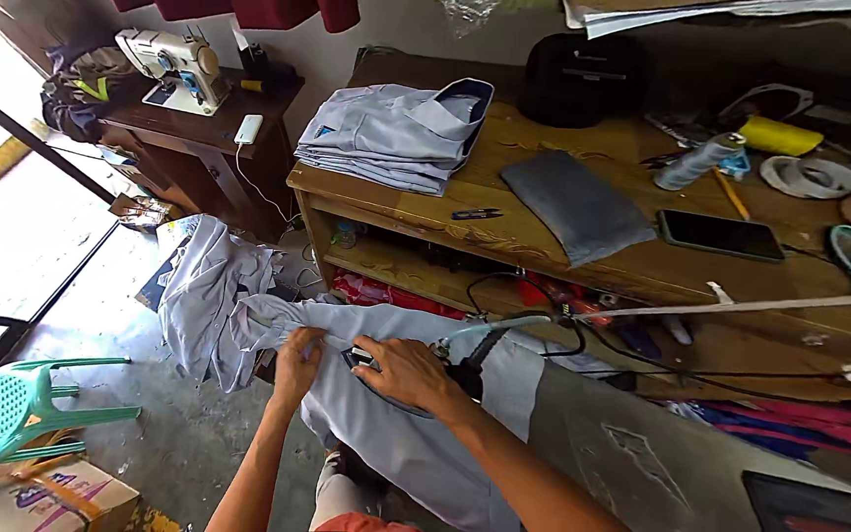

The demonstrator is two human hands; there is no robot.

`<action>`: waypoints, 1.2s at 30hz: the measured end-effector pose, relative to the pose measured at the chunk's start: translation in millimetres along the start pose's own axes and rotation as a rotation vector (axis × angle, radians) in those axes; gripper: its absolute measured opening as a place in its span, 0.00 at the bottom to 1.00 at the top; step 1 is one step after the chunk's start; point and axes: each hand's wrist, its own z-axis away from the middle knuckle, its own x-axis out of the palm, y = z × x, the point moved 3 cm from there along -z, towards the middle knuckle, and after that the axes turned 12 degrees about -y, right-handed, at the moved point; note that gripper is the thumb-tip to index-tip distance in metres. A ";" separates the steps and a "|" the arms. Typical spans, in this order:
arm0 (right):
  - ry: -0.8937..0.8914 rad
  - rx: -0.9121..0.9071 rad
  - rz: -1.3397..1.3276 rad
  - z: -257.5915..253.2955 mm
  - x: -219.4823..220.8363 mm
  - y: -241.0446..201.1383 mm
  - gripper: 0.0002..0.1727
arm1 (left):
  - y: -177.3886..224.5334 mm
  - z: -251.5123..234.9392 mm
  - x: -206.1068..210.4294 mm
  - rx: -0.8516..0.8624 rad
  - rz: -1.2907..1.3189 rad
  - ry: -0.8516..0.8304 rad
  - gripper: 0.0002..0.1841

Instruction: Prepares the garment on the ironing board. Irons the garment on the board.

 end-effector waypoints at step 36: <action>-0.070 0.024 0.070 -160.9 -49.8 -122.2 0.29 | -91.2 -66.1 -155.4 -0.324 0.141 -0.364 0.15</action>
